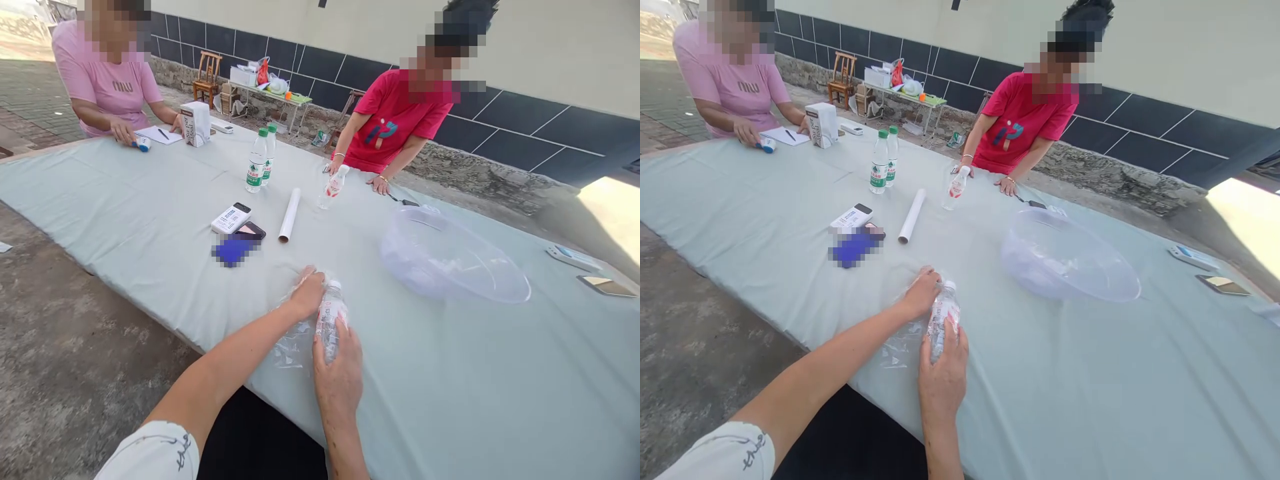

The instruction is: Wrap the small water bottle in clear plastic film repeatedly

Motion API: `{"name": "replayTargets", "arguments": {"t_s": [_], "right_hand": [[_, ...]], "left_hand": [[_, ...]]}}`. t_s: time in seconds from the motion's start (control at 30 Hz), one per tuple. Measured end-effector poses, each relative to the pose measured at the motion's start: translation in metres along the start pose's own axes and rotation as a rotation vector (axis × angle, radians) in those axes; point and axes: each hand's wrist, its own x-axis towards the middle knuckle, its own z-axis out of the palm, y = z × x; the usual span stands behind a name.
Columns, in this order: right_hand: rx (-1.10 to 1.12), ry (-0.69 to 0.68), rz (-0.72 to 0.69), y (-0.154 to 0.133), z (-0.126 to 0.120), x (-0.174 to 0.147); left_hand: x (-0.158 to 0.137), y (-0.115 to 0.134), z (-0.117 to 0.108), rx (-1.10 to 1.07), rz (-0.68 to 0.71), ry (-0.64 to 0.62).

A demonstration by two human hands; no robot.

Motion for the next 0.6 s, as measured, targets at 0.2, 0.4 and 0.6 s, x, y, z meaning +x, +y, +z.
{"name": "replayTargets", "arguments": {"t_s": [0.2,0.4,0.6], "right_hand": [[-0.148,0.037,-0.137,0.003,0.012,-0.006],[-0.314,0.046,-0.289,-0.004,0.013,-0.012],[-0.298,-0.061,-0.309,-0.024,0.011,-0.019]], "left_hand": [[0.0,0.004,-0.016,-0.057,-0.043,0.063],[0.011,-0.003,-0.025,-0.203,-0.136,0.15],[0.011,0.0,-0.028,-0.367,-0.204,0.291]]}}
